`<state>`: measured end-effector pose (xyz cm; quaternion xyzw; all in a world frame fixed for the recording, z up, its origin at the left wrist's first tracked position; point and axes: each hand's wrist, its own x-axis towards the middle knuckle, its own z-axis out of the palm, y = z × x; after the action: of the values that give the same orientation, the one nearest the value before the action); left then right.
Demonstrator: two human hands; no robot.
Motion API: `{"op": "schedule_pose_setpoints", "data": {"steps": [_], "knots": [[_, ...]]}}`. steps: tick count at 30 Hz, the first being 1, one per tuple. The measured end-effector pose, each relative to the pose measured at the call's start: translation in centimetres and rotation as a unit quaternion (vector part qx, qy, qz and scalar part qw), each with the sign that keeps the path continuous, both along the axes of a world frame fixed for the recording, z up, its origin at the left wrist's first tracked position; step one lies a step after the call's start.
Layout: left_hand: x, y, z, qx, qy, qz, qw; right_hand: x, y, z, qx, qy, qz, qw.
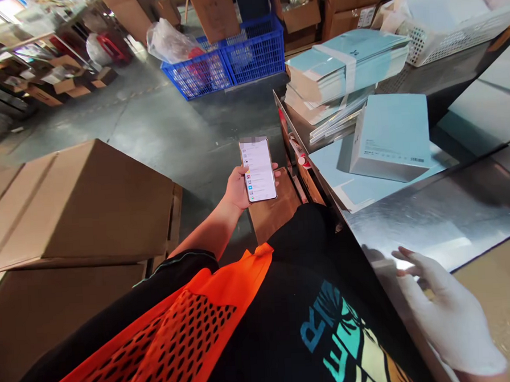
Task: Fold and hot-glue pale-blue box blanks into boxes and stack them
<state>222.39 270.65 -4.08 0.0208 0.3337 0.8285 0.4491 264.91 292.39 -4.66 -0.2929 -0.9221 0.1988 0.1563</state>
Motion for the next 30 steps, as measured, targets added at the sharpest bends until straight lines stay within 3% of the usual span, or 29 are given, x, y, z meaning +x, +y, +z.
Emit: {"op": "schedule_pose_setpoints", "data": {"steps": [3,5,8,11,13,16,19,22,30], "knots": [[0.0,0.4,0.0,-0.015,-0.019,-0.012,1.0,-5.8,-2.5,2.4,-0.022,0.08,0.118,0.99],[0.1,0.6,0.0,-0.022,-0.031,-0.016,0.999,-9.0,-3.6,2.6,-0.042,0.086,0.176,0.98],[0.7,0.8,-0.2,-0.019,-0.043,-0.024,0.999,-12.6,-4.5,1.3,-0.099,0.046,0.225,0.968],[1.4,0.7,-0.5,-0.014,-0.06,-0.057,0.997,-15.3,-5.2,-0.6,-0.239,-0.007,0.209,0.948],[1.9,0.5,-0.4,-0.02,-0.07,-0.082,0.994,-16.9,-5.6,-1.5,-0.376,-0.025,0.161,0.912],[2.6,0.5,-0.1,-0.04,-0.074,-0.115,0.99,-18.9,-6.3,-2.0,-0.567,-0.005,0.108,0.817],[3.2,0.8,0.2,-0.038,-0.067,-0.134,0.988,-20.2,-7.0,-2.1,-0.669,0.029,0.108,0.735],[3.6,1.2,0.1,-0.055,-0.051,-0.124,0.989,-20.8,-7.5,-2.7,-0.695,0.033,0.129,0.706],[3.3,2.1,-1.2,-0.149,-0.06,-0.086,0.983,-20.2,-7.4,-5.1,-0.696,0.041,0.147,0.702]]}}
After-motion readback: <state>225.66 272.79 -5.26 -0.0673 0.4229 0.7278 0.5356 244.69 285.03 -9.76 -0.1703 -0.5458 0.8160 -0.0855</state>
